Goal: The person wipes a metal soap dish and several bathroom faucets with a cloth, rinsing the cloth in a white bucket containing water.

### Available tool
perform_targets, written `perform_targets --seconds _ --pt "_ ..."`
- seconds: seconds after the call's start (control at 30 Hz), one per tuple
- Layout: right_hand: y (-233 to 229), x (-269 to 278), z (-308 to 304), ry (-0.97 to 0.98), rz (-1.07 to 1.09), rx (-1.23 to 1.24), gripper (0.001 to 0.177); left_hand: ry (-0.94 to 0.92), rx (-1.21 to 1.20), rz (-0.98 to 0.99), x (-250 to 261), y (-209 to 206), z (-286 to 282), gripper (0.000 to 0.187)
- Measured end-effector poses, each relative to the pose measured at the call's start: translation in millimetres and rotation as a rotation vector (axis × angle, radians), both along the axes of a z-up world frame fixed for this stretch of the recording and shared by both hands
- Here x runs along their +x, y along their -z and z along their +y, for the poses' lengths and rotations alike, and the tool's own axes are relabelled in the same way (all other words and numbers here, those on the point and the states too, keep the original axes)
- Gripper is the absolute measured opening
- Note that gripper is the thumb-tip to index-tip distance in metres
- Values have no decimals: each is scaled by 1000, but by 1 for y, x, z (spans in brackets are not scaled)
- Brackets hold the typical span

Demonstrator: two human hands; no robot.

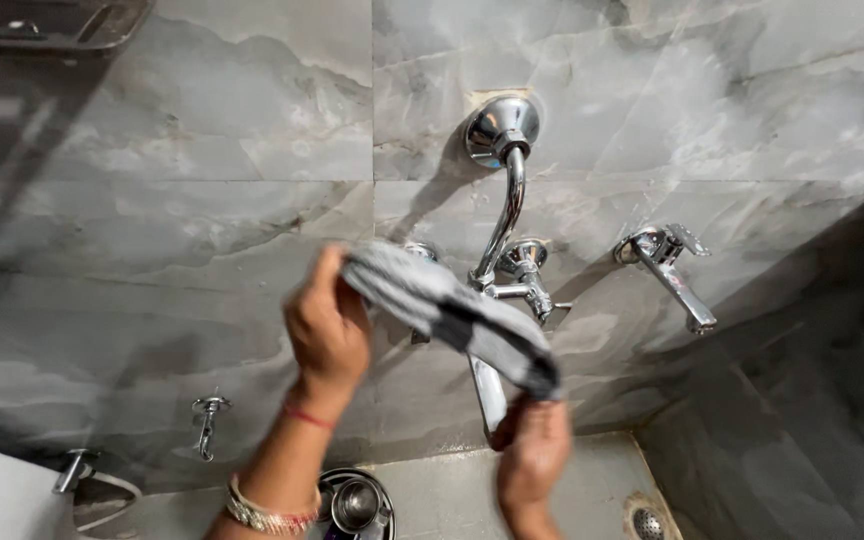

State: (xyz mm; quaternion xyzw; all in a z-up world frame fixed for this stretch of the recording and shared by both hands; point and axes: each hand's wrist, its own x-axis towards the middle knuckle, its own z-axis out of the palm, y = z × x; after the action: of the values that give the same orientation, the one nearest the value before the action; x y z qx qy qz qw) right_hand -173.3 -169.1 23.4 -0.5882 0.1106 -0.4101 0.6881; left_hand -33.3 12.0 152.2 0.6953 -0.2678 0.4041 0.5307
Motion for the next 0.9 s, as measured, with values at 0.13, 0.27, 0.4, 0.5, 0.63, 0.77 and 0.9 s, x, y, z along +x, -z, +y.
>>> perform_targets --seconds 0.13,0.27,0.4,0.5,0.63,0.77,0.9 --pt "53 -30 -96 234 337 -277 35 26 270 214 -44 82 -15 24" --pt "123 -34 -150 241 713 -535 45 35 336 384 -65 163 -38 13" --pt "138 17 -147 116 994 -650 54 -36 445 604 -35 201 -79 15" --pt "125 83 -141 77 1037 -642 50 -150 518 686 0 220 -102 20" --pt "150 150 -146 119 860 -858 41 -103 585 896 29 262 -128 21" --pt "238 144 -155 35 643 -983 43 -39 506 904 55 283 -167 29" --pt "282 119 -148 -123 871 -854 42 -285 505 -16 71 277 -170 32"
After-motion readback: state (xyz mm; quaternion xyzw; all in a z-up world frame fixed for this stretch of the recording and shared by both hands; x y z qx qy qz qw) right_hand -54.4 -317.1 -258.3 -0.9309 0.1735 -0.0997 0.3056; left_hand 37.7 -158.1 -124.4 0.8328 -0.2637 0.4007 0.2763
